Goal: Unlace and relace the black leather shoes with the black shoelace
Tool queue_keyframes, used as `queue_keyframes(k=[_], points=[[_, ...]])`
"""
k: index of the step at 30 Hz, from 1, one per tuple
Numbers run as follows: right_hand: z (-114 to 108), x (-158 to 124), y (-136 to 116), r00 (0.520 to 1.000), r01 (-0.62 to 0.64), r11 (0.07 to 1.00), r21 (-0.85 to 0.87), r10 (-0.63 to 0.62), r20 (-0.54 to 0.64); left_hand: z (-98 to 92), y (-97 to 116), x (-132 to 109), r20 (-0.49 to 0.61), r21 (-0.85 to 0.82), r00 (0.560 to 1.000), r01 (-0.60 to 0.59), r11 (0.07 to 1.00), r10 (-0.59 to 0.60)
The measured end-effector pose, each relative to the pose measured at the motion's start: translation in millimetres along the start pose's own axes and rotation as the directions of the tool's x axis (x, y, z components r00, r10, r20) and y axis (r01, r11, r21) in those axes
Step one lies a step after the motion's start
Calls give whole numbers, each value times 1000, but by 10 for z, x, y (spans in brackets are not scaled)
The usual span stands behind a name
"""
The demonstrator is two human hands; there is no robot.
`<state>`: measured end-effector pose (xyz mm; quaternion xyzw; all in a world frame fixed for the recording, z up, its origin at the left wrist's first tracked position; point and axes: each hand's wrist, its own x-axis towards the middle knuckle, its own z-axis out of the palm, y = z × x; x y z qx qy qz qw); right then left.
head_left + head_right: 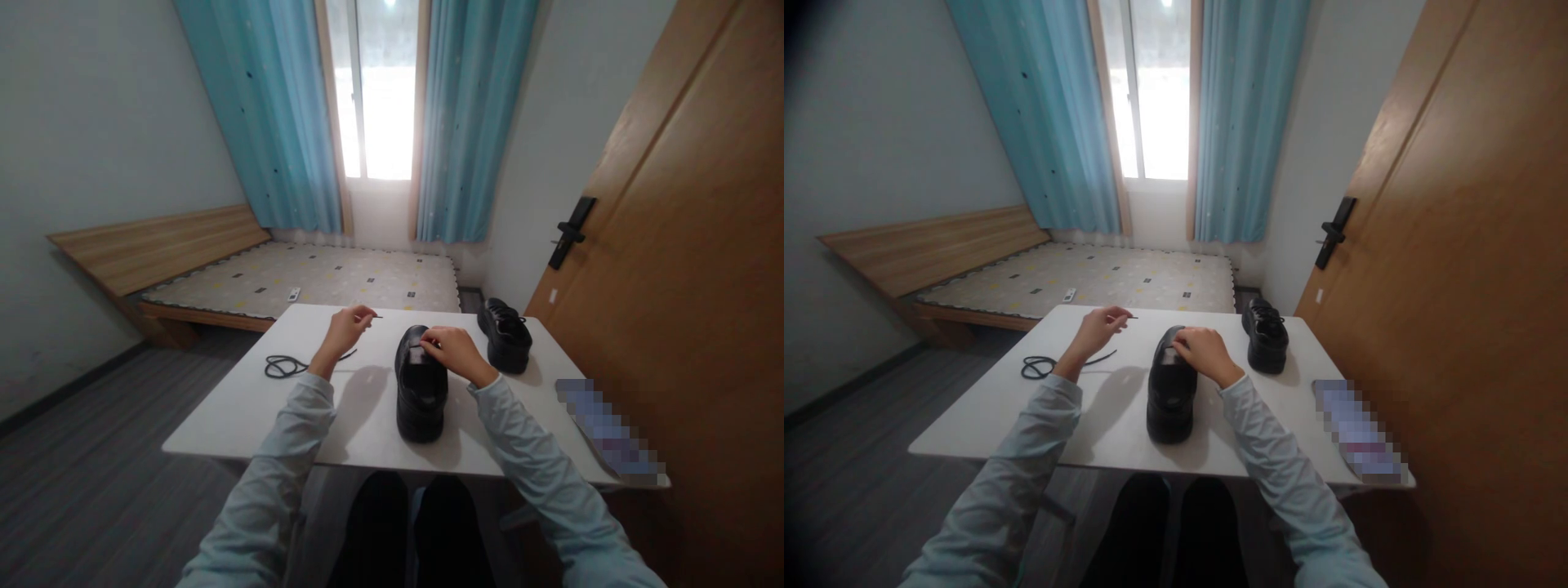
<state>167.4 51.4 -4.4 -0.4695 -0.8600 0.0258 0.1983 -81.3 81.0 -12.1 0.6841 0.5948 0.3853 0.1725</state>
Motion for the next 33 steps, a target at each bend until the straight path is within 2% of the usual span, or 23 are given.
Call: queue_keyframes(k=[2, 5, 9, 14, 21, 28, 33], points=[[-3, 37, -20, 1000, -13, 1000, 2, 13, -4, 108, 52, -46, 52, -140, 997, -45, 989, 52], [37, 83, -31, 1000, -3, 1000, 21, 3, -9, 236, 89, -115, 90, -241, 992, -62, 969, 86], [110, 115, -31, 1000, -13, 998, 60, 15, -26, 365, 79, -199, 167, -365, 985, 19, 931, 46], [154, 123, -23, 998, 9, 977, 215, 4, -62, 485, 49, -264, 238, -557, 971, 107, 823, 35], [201, 138, -38, 997, -42, 952, 304, 58, -45, 511, 13, -309, 203, -556, 976, 46, 830, 82], [225, 154, -40, 989, -142, 923, 358, 143, 24, 522, 18, -360, 188, -591, 979, 44, 806, 84], [230, 142, -34, 979, -203, 904, 376, 196, 56, 531, 15, -382, 149, -519, 985, -2, 855, 92]])
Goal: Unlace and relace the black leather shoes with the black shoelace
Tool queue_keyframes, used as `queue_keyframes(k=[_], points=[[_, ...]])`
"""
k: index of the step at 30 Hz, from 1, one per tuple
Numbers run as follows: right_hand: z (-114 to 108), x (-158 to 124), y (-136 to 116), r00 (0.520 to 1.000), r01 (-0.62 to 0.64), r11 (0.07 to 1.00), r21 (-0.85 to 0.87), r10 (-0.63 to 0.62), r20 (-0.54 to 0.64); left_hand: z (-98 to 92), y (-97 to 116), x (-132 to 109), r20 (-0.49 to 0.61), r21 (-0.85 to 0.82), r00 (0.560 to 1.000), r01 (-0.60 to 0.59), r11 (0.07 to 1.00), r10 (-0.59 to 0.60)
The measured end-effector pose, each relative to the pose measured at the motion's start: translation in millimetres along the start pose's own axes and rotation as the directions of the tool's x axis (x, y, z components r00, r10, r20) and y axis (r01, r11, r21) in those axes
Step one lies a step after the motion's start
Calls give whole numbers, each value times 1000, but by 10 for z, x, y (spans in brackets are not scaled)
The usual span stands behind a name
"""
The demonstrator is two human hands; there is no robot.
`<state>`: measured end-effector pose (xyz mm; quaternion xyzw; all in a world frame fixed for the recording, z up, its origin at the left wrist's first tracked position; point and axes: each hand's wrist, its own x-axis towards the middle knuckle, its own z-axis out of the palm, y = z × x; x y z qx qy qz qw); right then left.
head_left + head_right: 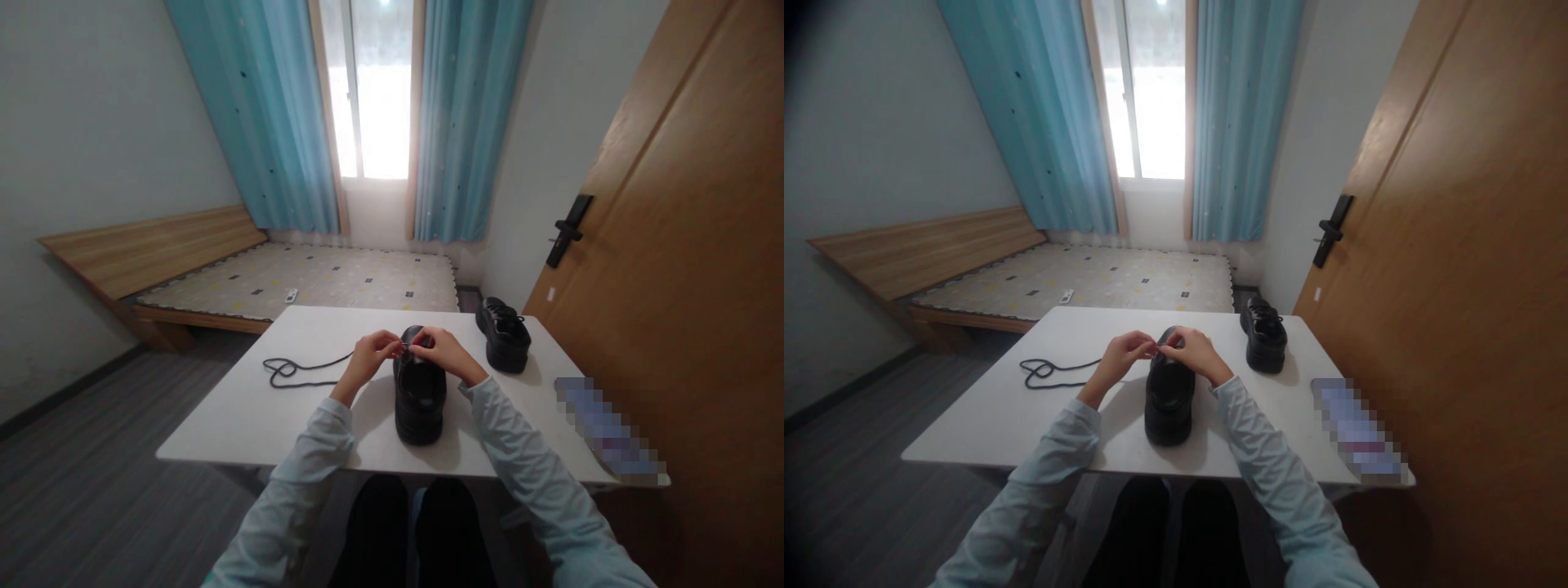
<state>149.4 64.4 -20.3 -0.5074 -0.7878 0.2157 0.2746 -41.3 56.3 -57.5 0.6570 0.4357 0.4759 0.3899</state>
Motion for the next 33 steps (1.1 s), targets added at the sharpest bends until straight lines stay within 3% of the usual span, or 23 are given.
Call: queue_keyframes(k=[4, 9, 19, 25, 33], points=[[9, -8, 41, 1000, 13, 1000, -7, -13, -17, -10, -21, -5, -88, 291, 994, -34, 956, 62], [26, -4, 75, 1000, 14, 999, 33, -15, 20, -30, -64, -6, -57, 506, 987, -102, 856, 151], [12, 14, 45, 998, 56, 998, -18, -55, 39, 14, -84, 0, -32, 484, 989, -109, 868, 142], [11, -16, -18, 998, 53, 984, -171, -57, -14, 42, -58, -10, -80, 503, 990, -59, 862, 114], [29, -13, -32, 996, 88, 950, -301, -89, 10, 109, -13, -39, -165, 469, 984, 14, 883, 71]])
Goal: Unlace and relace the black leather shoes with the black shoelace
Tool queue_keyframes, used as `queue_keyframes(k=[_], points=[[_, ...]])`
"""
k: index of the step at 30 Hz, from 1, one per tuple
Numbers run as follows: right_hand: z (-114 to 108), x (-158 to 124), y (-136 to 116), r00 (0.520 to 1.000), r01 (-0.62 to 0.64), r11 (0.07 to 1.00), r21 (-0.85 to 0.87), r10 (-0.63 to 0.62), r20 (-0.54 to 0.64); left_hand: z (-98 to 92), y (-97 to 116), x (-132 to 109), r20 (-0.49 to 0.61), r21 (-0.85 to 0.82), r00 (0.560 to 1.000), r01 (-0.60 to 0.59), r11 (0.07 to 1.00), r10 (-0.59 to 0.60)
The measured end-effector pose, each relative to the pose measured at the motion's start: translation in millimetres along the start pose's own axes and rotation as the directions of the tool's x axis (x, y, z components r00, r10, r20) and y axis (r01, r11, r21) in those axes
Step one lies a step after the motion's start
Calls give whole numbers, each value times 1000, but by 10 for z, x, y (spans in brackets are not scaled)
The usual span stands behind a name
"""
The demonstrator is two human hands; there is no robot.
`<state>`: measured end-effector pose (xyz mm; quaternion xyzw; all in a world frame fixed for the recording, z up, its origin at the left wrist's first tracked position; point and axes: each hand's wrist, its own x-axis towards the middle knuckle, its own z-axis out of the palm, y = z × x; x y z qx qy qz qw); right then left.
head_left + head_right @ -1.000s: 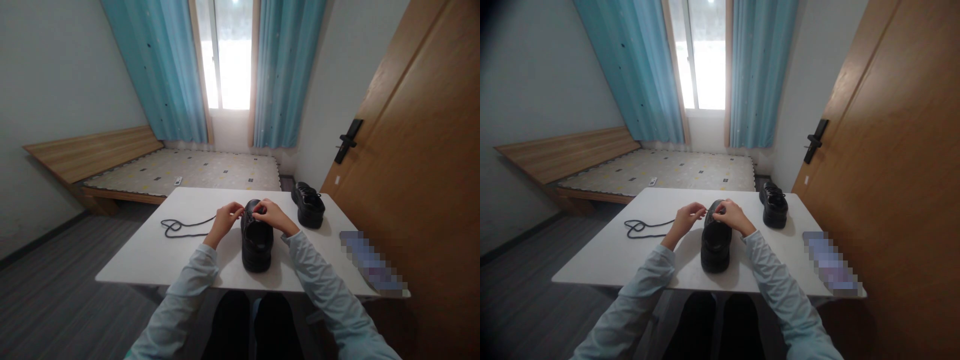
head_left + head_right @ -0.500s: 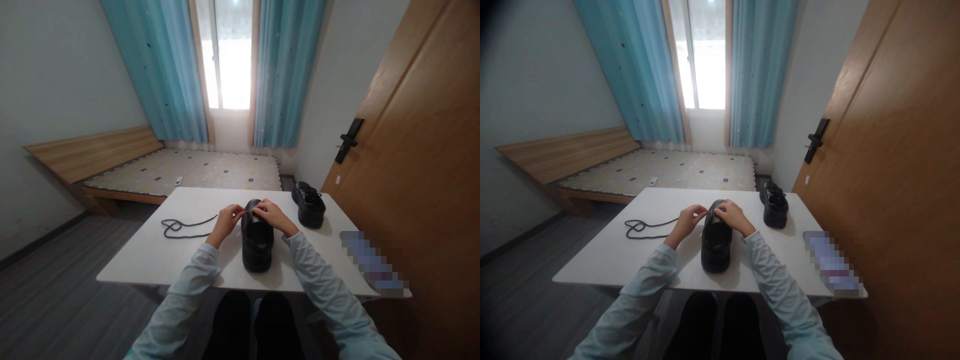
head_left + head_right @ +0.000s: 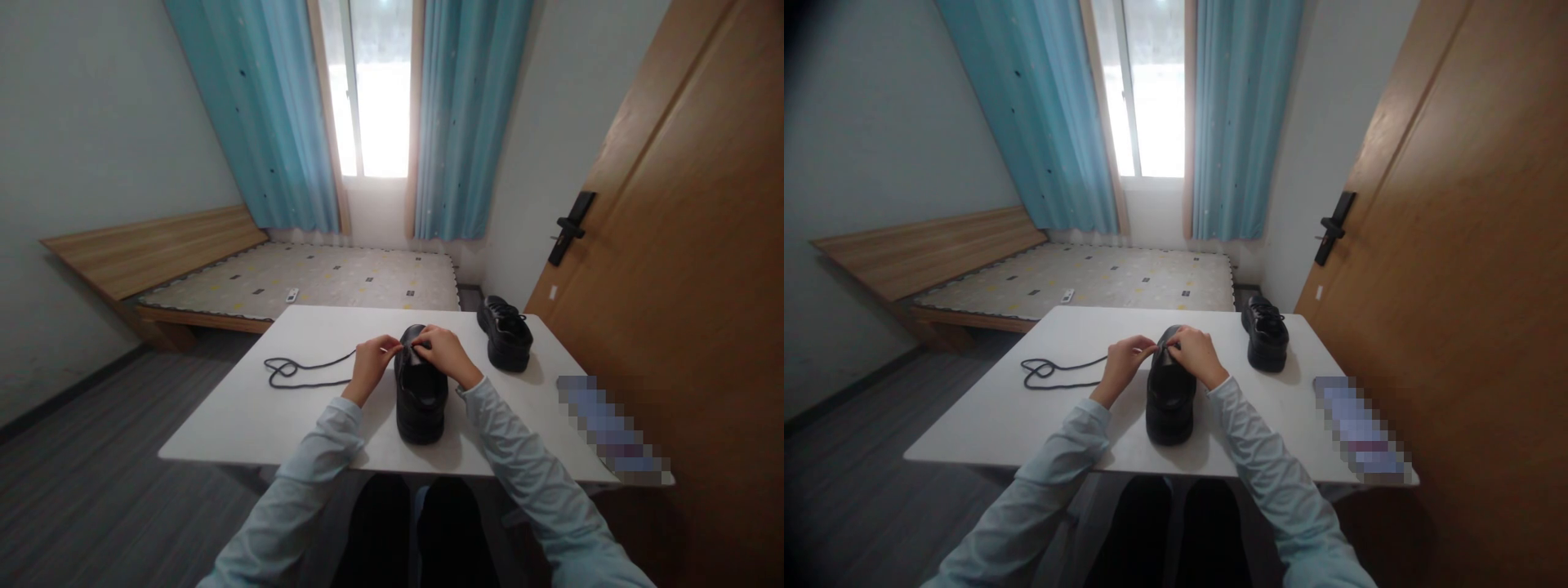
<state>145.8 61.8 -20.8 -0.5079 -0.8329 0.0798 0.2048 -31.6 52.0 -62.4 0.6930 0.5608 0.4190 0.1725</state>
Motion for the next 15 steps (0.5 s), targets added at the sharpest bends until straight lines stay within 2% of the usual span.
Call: queue_keyframes(k=[5, 9, 15], points=[[-27, -12, -52, 1000, 7, 997, -75, -5, 26, 50, -28, -8, 6, -18, 1000, -21, 1000, 21], [-66, -32, -110, 999, 16, 989, -146, -11, 30, 74, -31, -15, -32, 49, 998, -44, 998, 45], [-73, -38, -118, 1000, 15, 982, -190, -12, 17, 78, 7, -35, -12, -43, 999, 29, 999, -30]])
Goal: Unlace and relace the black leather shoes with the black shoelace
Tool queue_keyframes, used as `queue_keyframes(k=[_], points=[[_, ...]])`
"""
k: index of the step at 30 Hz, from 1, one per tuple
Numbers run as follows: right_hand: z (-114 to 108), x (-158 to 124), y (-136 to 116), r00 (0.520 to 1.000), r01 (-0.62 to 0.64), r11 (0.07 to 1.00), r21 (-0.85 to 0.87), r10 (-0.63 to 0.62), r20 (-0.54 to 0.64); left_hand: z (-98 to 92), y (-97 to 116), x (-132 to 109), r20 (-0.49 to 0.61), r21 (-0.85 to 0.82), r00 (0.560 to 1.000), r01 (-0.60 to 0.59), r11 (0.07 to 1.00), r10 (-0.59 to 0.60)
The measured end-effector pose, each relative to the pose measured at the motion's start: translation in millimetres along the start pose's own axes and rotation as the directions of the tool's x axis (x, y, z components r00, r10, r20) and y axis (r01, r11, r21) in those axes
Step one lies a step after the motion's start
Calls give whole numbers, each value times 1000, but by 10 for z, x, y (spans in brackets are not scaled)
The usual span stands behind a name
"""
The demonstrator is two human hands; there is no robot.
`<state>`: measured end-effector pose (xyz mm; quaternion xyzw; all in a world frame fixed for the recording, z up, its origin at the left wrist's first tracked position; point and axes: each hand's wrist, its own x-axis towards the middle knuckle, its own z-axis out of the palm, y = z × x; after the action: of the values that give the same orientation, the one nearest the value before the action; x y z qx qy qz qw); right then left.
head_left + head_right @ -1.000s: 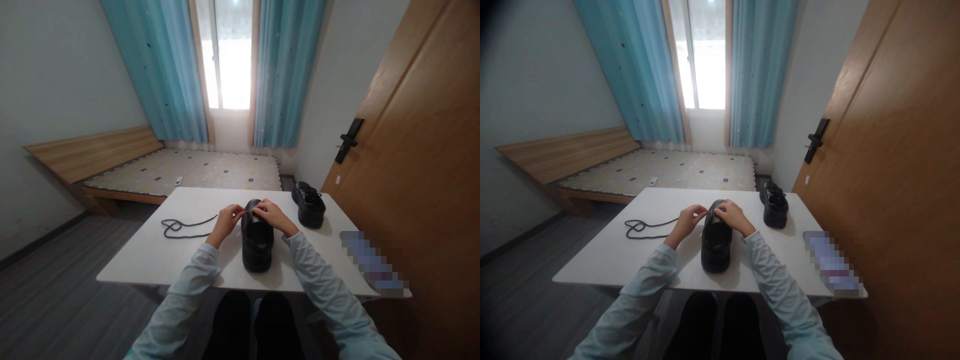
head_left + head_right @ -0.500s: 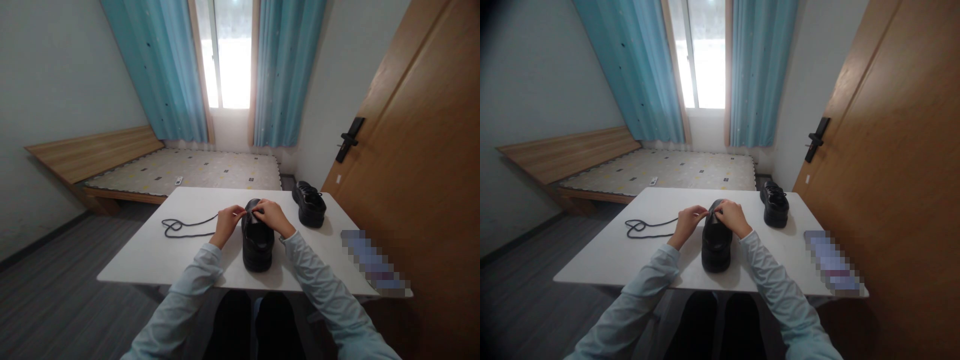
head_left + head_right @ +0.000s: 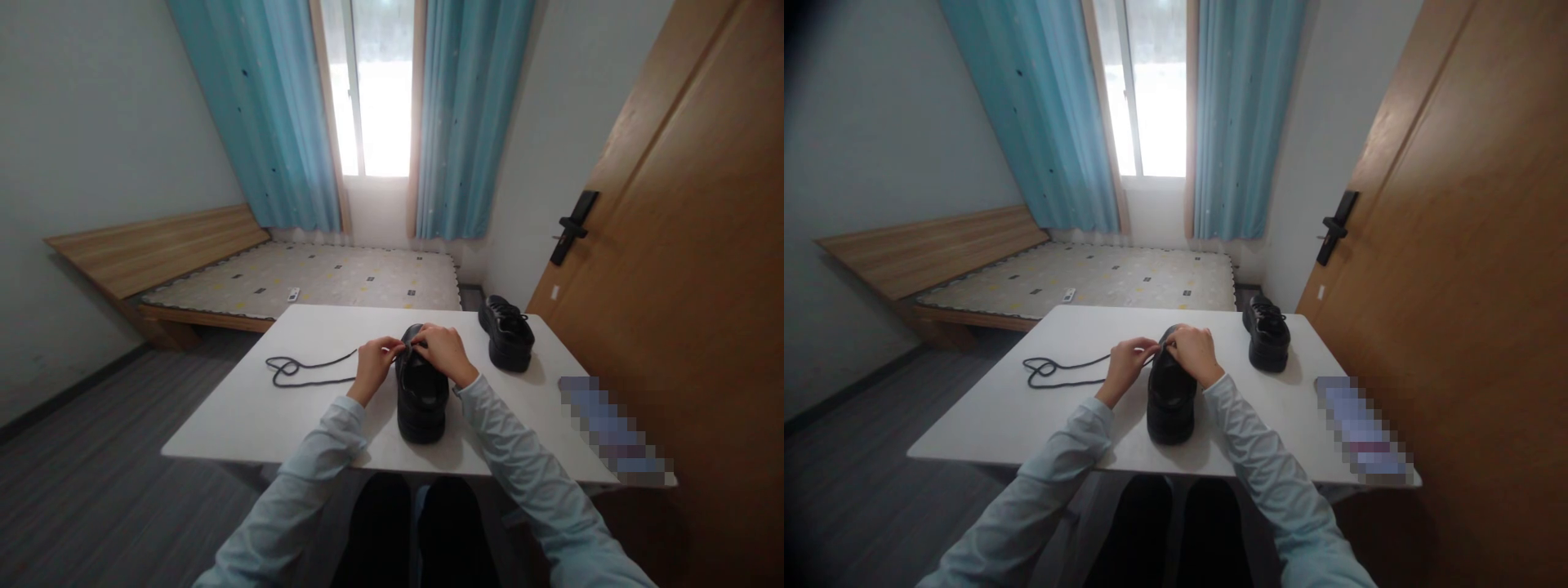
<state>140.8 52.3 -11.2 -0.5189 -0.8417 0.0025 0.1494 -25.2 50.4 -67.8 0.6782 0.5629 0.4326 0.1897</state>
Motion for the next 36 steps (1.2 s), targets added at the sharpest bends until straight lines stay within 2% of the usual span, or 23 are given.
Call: queue_keyframes(k=[4, 9, 15, 24, 31, 36], points=[[23, 14, 16, 1000, -22, 1000, 11, 22, -14, 31, 31, -33, -32, -58, 999, 0, 998, -2], [23, 19, 9, 999, -29, 1000, 2, 29, -20, 80, 48, -52, -76, -111, 996, -53, 992, 45], [-7, 13, -35, 998, -51, 999, -7, 51, -37, 79, 34, -32, -135, -99, 991, -18, 995, 4], [-50, 69, -112, 996, -80, 994, -73, 83, 42, 99, 59, -47, -169, -116, 984, -84, 990, 63], [-15, 59, -133, 999, -31, 996, -88, 35, 41, 136, 67, -42, -107, -205, 991, -102, 973, 82], [-9, 66, -61, 995, -101, 995, -26, 101, 9, 129, 112, -40, -31, -199, 984, -179, 963, 176]])
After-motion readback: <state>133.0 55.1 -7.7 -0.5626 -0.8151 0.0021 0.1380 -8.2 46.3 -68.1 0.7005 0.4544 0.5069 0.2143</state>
